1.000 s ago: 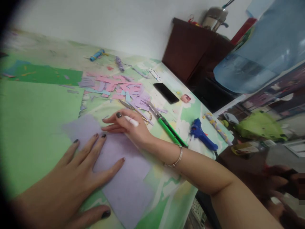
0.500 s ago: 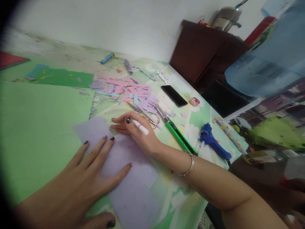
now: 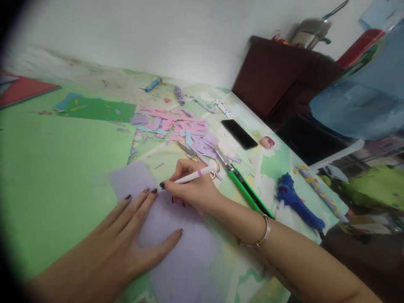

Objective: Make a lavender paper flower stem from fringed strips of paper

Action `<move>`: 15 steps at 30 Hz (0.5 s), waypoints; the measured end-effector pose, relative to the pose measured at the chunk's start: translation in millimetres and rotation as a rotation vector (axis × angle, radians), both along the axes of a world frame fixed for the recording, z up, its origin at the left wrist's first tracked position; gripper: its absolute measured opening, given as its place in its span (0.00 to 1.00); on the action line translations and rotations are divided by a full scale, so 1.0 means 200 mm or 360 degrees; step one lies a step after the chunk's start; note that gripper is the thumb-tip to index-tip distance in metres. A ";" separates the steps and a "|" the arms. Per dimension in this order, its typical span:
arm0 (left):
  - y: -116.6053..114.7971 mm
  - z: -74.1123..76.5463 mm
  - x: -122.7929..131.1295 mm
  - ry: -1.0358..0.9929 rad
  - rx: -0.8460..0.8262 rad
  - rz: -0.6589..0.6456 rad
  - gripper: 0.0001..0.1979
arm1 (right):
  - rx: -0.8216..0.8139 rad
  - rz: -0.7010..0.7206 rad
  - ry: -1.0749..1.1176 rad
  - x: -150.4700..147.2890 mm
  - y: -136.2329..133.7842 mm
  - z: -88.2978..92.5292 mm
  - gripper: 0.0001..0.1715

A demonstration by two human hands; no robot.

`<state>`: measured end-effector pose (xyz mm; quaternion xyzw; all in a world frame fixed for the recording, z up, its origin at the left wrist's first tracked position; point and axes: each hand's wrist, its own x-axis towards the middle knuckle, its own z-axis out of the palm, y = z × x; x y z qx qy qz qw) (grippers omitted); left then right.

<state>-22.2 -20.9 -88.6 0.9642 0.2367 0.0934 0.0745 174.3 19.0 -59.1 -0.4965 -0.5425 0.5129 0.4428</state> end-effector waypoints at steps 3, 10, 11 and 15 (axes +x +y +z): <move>0.00 -0.01 0.01 0.0028 0.0002 -0.0008 0.37 | 0.0073 -0.0016 -0.0040 0.00 0.00 -0.01 0.18; -0.01 0.00 0.02 0.0080 0.0045 0.0061 0.34 | 0.0526 -0.0086 -0.0451 0.00 0.02 -0.02 0.20; -0.01 0.02 0.02 0.0092 0.0063 0.0082 0.33 | 0.0562 -0.0076 -0.0482 0.00 0.02 -0.02 0.20; -0.03 0.06 0.03 0.0106 0.0134 0.0114 0.32 | 0.0621 -0.0050 -0.0521 -0.01 0.02 -0.03 0.20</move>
